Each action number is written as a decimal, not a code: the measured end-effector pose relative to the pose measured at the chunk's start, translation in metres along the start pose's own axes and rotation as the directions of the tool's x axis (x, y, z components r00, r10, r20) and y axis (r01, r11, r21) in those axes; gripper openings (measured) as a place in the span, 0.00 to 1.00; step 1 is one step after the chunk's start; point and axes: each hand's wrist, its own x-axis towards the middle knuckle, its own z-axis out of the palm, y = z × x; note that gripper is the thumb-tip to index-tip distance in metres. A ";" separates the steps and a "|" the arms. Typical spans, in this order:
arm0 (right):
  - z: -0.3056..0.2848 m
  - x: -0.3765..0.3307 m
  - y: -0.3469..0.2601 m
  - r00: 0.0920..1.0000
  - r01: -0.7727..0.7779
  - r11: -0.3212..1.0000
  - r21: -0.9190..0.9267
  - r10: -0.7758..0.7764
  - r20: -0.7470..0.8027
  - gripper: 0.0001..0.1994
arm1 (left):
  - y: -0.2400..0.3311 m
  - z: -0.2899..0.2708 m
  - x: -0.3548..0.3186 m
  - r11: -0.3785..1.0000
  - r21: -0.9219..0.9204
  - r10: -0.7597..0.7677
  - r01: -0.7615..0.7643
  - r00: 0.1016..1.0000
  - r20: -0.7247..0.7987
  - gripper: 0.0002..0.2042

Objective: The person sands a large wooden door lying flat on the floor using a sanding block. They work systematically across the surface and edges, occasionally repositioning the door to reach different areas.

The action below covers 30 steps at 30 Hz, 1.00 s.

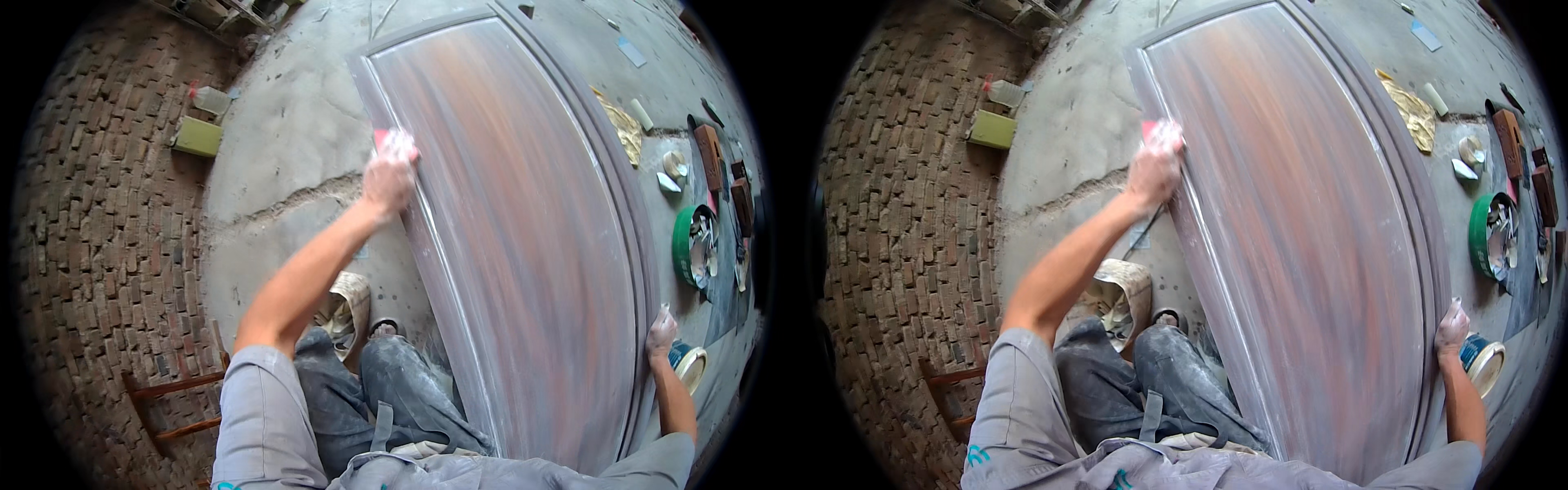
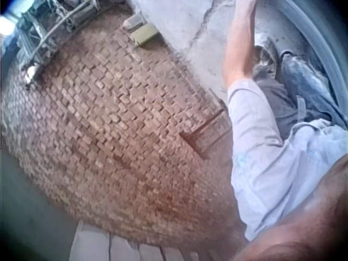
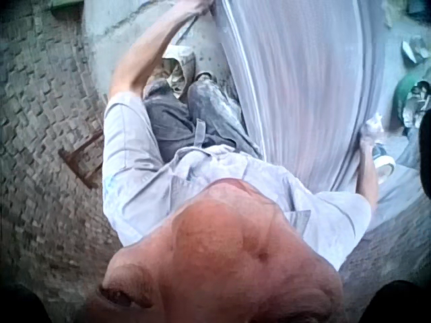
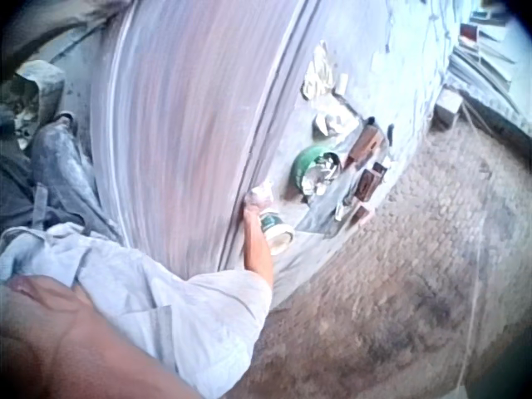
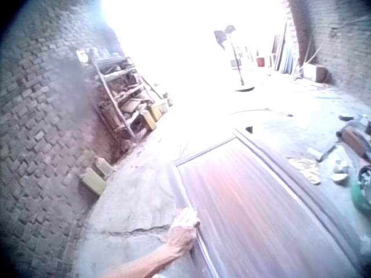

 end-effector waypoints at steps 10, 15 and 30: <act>0.025 0.006 -0.002 0.996 -0.039 0.998 0.049 0.035 0.085 0.23 | 0.043 -0.077 -0.051 0.963 -0.212 -0.044 0.169 0.869 0.492 0.14; 0.012 0.023 0.021 0.997 -0.057 0.997 -0.056 0.060 0.054 0.28 | 0.018 -0.131 -0.057 0.880 -0.316 -0.288 0.355 0.927 0.242 0.12; 0.003 0.001 -0.056 0.957 -0.289 0.956 -0.057 0.291 0.016 0.36 | -0.006 -0.182 -0.041 0.992 -0.120 -0.048 0.049 0.999 0.009 0.14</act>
